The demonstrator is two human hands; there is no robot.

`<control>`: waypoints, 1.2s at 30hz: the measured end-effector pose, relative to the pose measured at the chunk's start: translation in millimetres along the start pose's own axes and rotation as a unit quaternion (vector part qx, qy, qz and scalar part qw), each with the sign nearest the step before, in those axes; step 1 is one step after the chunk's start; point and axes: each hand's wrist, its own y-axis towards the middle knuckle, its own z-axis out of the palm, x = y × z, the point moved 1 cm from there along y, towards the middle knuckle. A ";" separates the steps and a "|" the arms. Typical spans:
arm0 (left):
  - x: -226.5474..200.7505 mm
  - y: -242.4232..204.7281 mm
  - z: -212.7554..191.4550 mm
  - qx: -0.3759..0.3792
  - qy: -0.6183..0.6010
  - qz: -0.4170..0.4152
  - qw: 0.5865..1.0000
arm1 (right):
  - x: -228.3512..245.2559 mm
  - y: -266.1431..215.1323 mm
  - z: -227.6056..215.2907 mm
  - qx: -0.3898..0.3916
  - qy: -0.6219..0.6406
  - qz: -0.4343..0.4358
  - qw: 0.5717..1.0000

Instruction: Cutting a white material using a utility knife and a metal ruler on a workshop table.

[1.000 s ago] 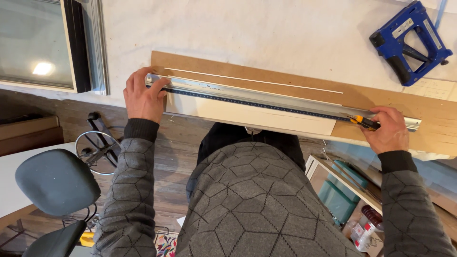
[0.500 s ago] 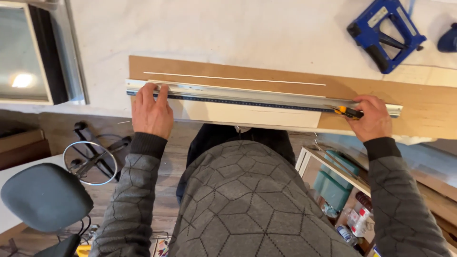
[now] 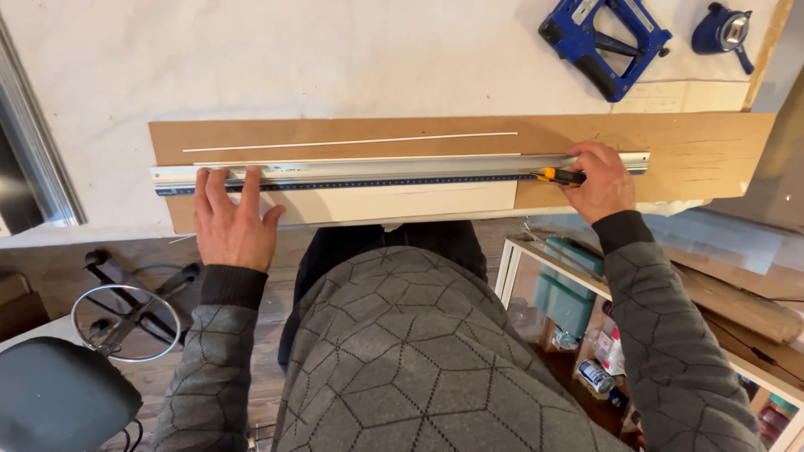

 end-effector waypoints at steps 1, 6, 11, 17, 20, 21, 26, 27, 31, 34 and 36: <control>-0.5 0.3 0.0 0.001 0.000 0.000 1.000 | -0.3 -1.2 0.0 0.001 0.000 0.001 1.000; -1.7 0.1 -1.2 -0.001 0.004 0.003 1.000 | -1.7 -1.4 2.4 -0.008 -0.009 -0.015 1.000; -1.6 -0.7 -0.8 0.001 0.005 0.003 1.000 | -1.8 -1.1 1.5 0.000 -0.012 -0.016 1.000; -6.5 1.0 -3.3 0.009 0.010 -0.002 1.000 | -4.6 -2.5 4.1 -0.004 -0.015 -0.017 1.000; -11.5 4.2 -2.5 0.017 0.026 0.005 1.000 | -9.0 -3.0 5.8 0.003 -0.011 -0.013 1.000; -13.3 5.2 -1.4 0.021 0.039 0.015 0.999 | -11.2 -3.6 6.6 0.008 -0.010 -0.009 1.000; -28.2 10.2 -6.2 0.008 0.040 0.004 0.999 | -6.3 -5.8 -2.2 0.002 0.017 -0.026 1.000; -29.8 10.6 -7.7 0.001 0.042 0.003 0.999 | -4.1 -5.8 -5.2 -0.002 0.031 -0.035 0.999; -33.4 10.7 -3.7 -0.018 0.048 -0.005 0.999 | -14.0 -16.6 -7.6 -0.005 0.033 -0.024 0.999; -41.3 7.8 0.9 -0.023 0.034 -0.040 0.998 | -11.1 -21.4 -15.5 0.042 0.065 -0.015 0.997; -47.5 6.6 4.7 -0.040 0.047 -0.053 0.997 | -5.3 -18.0 -23.0 0.080 0.036 -0.048 0.995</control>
